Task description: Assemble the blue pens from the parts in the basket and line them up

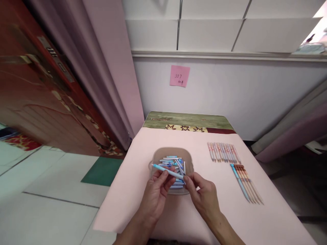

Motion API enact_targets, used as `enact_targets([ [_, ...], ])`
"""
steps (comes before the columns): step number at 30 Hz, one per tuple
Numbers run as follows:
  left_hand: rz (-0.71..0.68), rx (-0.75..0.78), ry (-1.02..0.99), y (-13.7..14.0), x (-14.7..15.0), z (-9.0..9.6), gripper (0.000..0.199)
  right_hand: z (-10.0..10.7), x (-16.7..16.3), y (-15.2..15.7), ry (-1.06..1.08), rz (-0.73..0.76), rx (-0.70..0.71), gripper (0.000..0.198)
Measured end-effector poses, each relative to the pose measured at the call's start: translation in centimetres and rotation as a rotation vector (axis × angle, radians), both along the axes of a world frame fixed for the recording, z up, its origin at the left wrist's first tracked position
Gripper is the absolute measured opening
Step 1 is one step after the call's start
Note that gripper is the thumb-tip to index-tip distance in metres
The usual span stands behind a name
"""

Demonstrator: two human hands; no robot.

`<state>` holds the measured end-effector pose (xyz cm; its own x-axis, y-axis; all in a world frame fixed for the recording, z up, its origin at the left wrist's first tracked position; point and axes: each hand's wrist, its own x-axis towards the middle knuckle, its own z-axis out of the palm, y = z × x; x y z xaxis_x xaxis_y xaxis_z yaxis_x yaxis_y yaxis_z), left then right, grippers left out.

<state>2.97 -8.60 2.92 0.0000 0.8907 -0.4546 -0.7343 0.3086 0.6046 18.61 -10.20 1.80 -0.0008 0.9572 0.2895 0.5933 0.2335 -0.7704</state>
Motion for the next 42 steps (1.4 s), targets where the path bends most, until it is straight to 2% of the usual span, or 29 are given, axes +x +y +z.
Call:
enact_targets([
  [3, -0.019, -0.005, 0.015, -0.1, -0.1, -0.2, 0.016, -0.2, 0.1, 0.1, -0.041, 0.009, 0.047, 0.022],
  [6, -0.03, 0.004, 0.044, -0.2, -0.1, -0.3, 0.018, -0.3, -0.1, 0.0, -0.039, 0.029, 0.129, 0.027],
  [9, -0.041, 0.034, 0.051, -0.4, 0.1, -0.1, 0.02, -0.3, -0.3, -0.1, -0.047, 0.037, 0.213, 0.013],
  [13, -0.067, 0.048, 0.002, -0.5, 0.4, 0.1, 0.025, -0.2, -0.5, -0.3, -0.076, 0.006, 0.331, 0.007],
  [17, -0.056, 0.017, 0.011, -0.5, 0.5, -0.3, 0.022, -0.2, -0.4, -0.4, -0.099, 0.015, 0.409, 0.005],
  [20, -0.027, 0.009, 0.044, -0.4, 0.5, -0.6, 0.02, -0.4, -0.3, -0.6, -0.108, -0.001, 0.361, 0.008],
  [26, -0.034, 0.036, 0.11, -0.4, 0.5, -0.5, 0.024, -0.3, -0.4, -0.9, -0.109, 0.0, 0.16, 0.019],
  [32, 0.002, 0.021, 0.151, -0.3, 0.6, -0.7, 0.022, -0.3, -0.5, -0.7, -0.144, 0.014, 0.229, 0.023],
  [37, -0.036, 0.046, 0.192, -0.2, 0.7, -1.0, 0.019, -0.6, -0.6, -0.8, -0.167, 0.02, 0.234, 0.012],
  [39, -0.047, 0.052, 0.204, -0.3, 0.7, -1.1, 0.018, -0.5, -0.7, -0.9, -0.104, 0.028, 0.166, 0.013],
  [42, -0.071, 0.072, 0.215, -0.3, 0.6, -1.0, 0.015, -0.3, -0.6, -0.9, 0.104, 0.084, -0.063, 0.018],
])
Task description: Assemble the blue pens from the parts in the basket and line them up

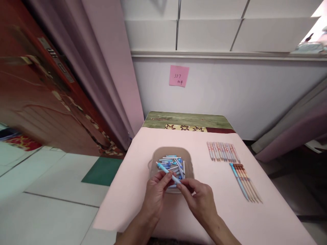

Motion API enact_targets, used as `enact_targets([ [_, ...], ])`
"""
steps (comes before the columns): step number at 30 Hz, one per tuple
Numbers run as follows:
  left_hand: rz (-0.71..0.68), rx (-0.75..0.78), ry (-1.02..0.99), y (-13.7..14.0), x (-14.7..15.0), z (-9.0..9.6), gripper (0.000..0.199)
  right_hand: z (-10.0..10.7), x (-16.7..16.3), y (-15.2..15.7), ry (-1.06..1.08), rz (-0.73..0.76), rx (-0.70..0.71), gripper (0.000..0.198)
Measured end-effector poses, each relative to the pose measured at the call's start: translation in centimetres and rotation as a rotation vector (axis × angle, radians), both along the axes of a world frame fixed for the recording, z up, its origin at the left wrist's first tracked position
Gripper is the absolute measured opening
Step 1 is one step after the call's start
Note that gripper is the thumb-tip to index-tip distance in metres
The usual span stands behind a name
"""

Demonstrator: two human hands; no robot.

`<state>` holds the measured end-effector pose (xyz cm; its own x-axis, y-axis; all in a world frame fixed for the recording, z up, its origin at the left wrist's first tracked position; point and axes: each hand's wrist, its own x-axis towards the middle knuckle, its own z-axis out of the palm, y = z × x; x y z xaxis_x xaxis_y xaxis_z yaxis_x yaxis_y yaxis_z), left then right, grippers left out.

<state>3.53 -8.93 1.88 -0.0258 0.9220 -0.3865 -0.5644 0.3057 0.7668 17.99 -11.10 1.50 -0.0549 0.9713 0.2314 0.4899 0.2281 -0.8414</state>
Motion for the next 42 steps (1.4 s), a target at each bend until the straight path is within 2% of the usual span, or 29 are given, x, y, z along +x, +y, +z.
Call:
enact_targets([
  [5, -0.055, 0.038, 0.021, -0.1, -0.1, 0.3, 0.012, 0.0, 0.1, 0.3, 0.548, 0.161, -0.449, 0.034],
  [8, -0.078, 0.052, 0.017, -0.3, -0.3, 0.5, 0.013, -0.3, 0.1, 0.4, 0.755, 0.21, -0.607, 0.038],
  [10, -0.083, 0.055, 0.025, -0.4, -0.4, 0.4, 0.014, -0.6, -0.1, 0.4, 0.8, 0.226, -0.672, 0.041],
  [12, -0.07, 0.049, 0.051, -0.5, -0.6, 0.1, 0.015, -0.8, -0.3, 0.3, 0.75, 0.225, -0.651, 0.041],
  [16, -0.021, 0.029, 0.132, -0.9, -0.8, -0.9, 0.017, -0.8, -0.7, 0.0, 0.473, 0.148, -0.419, 0.032],
  [19, -0.045, 0.037, 0.165, -1.0, -0.9, -1.2, 0.018, -0.9, -0.7, -0.2, 0.311, 0.088, -0.339, 0.025],
  [21, -0.076, 0.052, 0.191, -1.0, -0.9, -1.1, 0.019, -1.0, -0.6, -0.2, 0.303, 0.096, -0.335, 0.026],
  [25, -0.125, 0.078, 0.239, -0.6, -0.8, -0.8, 0.02, -1.3, -0.3, -0.1, 0.426, 0.149, -0.377, 0.027],
  [30, -0.141, 0.127, 0.341, 0.3, 0.4, -0.4, 0.018, -0.9, 0.4, 0.2, 0.254, 0.084, -0.264, 0.019],
  [34, -0.326, 0.233, 0.439, 2.5, 0.4, 0.0, 0.022, -0.8, 1.5, 0.2, 0.335, 0.032, -0.215, 0.021],
  [35, -0.365, 0.263, 0.492, 3.5, 0.1, 0.1, 0.024, -0.9, 1.9, 0.3, 0.379, 0.007, -0.217, 0.022],
  [37, -0.32, 0.353, 0.738, 5.7, -0.9, 0.1, 0.024, -1.2, 3.1, 0.4, 0.473, -0.057, -0.229, 0.026],
  [39, -0.359, 0.432, 1.241, 8.0, -1.8, -0.2, 0.018, -1.6, 4.4, 0.5, 0.531, -0.132, -0.244, 0.029],
  [40, -0.456, 0.438, 1.511, 9.0, -2.0, -0.5, 0.016, -1.8, 5.0, 0.5, 0.536, -0.17, -0.251, 0.029],
  [42, -0.534, 0.419, 1.631, 10.3, -1.9, -1.3, 0.012, -2.1, 6.0, 0.4, 0.528, -0.229, -0.266, 0.031],
])
